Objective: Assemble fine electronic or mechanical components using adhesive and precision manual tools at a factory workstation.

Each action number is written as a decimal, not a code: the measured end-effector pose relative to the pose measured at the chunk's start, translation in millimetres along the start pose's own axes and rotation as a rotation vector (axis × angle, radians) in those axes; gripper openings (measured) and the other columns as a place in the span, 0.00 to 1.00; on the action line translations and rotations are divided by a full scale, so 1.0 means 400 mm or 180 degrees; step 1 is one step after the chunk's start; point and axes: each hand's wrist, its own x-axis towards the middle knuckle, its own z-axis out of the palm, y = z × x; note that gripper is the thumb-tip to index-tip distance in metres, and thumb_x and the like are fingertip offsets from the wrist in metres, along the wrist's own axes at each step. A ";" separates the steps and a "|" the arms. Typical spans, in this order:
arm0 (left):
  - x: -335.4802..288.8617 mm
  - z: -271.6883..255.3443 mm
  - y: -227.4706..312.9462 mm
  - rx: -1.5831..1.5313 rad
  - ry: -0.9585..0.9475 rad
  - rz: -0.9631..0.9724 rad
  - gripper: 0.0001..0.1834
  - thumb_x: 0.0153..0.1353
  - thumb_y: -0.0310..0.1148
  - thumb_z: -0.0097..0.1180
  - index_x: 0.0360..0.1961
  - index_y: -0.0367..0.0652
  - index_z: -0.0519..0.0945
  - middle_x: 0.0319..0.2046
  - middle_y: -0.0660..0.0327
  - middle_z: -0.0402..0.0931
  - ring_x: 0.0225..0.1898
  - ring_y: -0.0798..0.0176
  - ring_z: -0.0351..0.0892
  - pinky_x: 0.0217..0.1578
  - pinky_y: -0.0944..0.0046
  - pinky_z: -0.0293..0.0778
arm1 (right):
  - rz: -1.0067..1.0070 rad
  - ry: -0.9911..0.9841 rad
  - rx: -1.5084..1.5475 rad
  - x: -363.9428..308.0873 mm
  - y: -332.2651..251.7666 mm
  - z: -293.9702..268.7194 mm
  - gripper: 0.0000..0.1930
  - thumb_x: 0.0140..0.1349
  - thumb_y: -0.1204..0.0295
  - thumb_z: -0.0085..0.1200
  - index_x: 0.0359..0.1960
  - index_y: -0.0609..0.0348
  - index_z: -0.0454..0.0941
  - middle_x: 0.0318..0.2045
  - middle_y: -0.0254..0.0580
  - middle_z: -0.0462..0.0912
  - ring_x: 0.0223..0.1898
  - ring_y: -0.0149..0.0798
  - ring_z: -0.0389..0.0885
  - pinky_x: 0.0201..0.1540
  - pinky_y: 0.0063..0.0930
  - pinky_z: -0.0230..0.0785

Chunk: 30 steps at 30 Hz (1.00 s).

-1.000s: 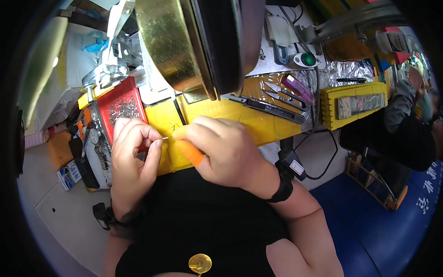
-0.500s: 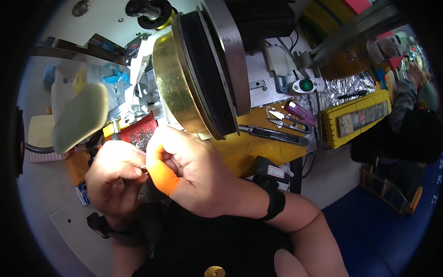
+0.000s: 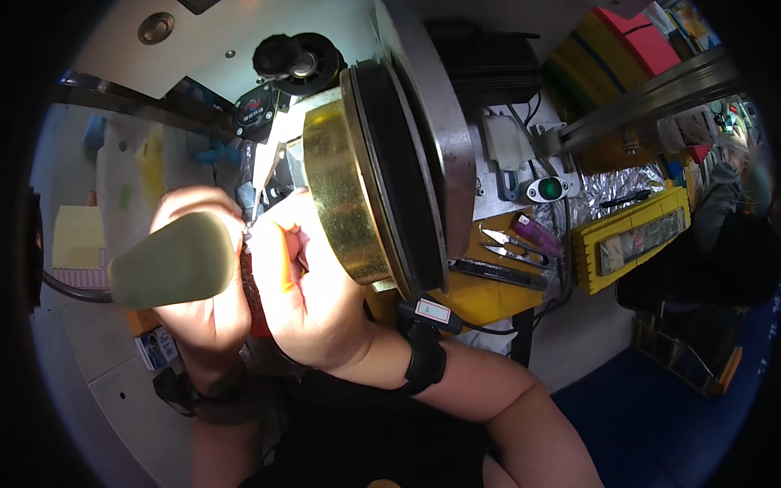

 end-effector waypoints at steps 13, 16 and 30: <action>-0.006 -0.005 0.008 -0.0357 0.0185 -0.0318 0.05 0.54 0.16 0.57 0.34 0.29 0.79 0.32 0.48 0.79 0.35 0.53 0.81 0.37 0.57 0.77 | 0.0221 0.0071 0.0719 -0.008 0.010 0.006 0.05 0.69 0.85 0.47 0.44 0.69 0.71 0.35 0.40 0.74 0.35 0.29 0.75 0.39 0.23 0.70; -0.047 0.009 -0.006 -0.0459 0.0430 -0.0378 0.08 0.59 0.15 0.55 0.40 0.27 0.80 0.38 0.46 0.80 0.41 0.51 0.82 0.45 0.55 0.78 | 0.0059 0.0092 0.0541 -0.005 0.022 -0.004 0.04 0.69 0.84 0.47 0.43 0.69 0.72 0.35 0.40 0.74 0.34 0.31 0.75 0.38 0.24 0.70; -0.082 -0.050 0.059 0.1037 -0.0677 -0.0861 0.15 0.64 0.17 0.44 0.50 0.26 0.78 0.50 0.41 0.79 0.55 0.45 0.78 0.60 0.50 0.70 | -0.0469 0.0052 -0.0286 0.014 0.044 -0.013 0.03 0.66 0.84 0.51 0.40 0.68 0.74 0.32 0.44 0.76 0.31 0.37 0.76 0.35 0.29 0.71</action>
